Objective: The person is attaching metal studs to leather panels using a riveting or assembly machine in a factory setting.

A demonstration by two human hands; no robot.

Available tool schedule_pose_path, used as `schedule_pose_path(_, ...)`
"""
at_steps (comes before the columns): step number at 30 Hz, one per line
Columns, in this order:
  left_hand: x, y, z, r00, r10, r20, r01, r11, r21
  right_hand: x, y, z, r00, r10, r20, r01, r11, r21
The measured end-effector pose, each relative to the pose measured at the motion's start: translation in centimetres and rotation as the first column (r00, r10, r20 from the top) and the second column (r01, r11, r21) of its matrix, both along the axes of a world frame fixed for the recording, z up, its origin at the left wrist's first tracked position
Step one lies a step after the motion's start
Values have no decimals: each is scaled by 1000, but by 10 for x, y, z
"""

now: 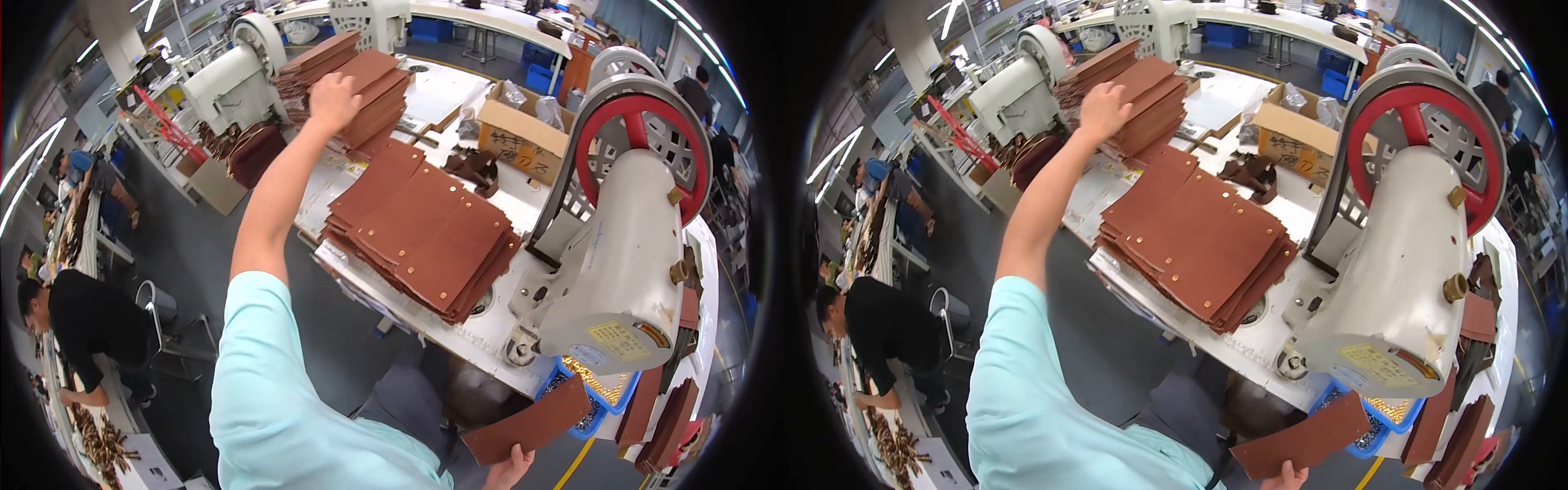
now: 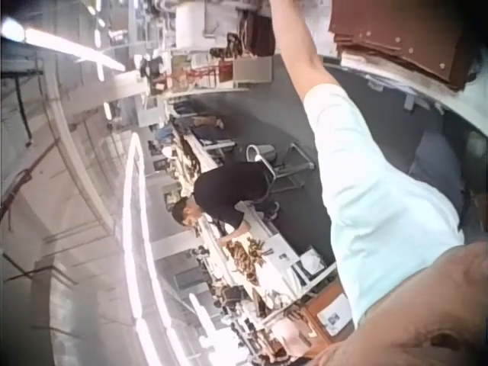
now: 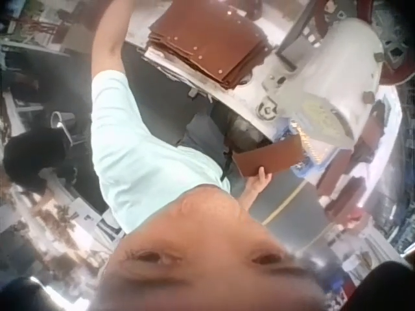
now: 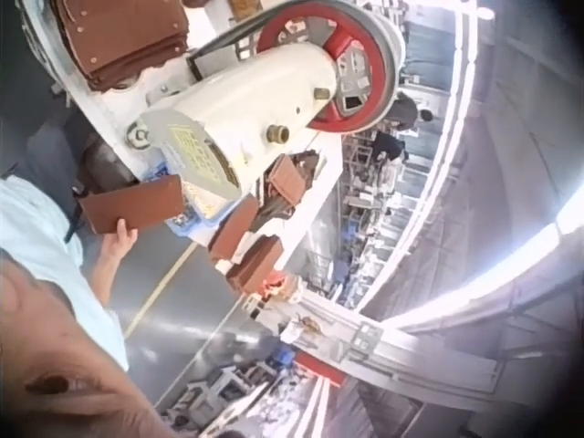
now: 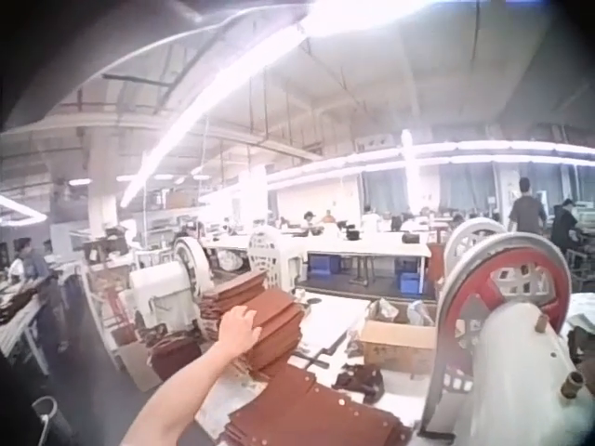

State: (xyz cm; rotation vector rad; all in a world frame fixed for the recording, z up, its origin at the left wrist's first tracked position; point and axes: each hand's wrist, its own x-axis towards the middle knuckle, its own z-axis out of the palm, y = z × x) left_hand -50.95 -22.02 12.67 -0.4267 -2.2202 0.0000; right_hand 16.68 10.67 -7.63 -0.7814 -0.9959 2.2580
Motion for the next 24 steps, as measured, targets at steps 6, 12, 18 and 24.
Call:
schedule_pose_path(6,-42,3,13,809,288,512,-278,956,-98,11,-18,9,978,-129,161,133,991,-17)
schedule_pose_path(12,-57,2,16,857,284,429,-253,959,-129,1,-24,15,966,-147,211,156,987,-26)
schedule_pose_path(18,-66,3,19,887,265,379,-191,956,-221,-10,-25,14,966,-128,226,134,991,-8)
schedule_pose_path(24,-71,0,26,970,222,95,-220,975,-37,-16,-27,14,965,-99,241,111,993,-35)
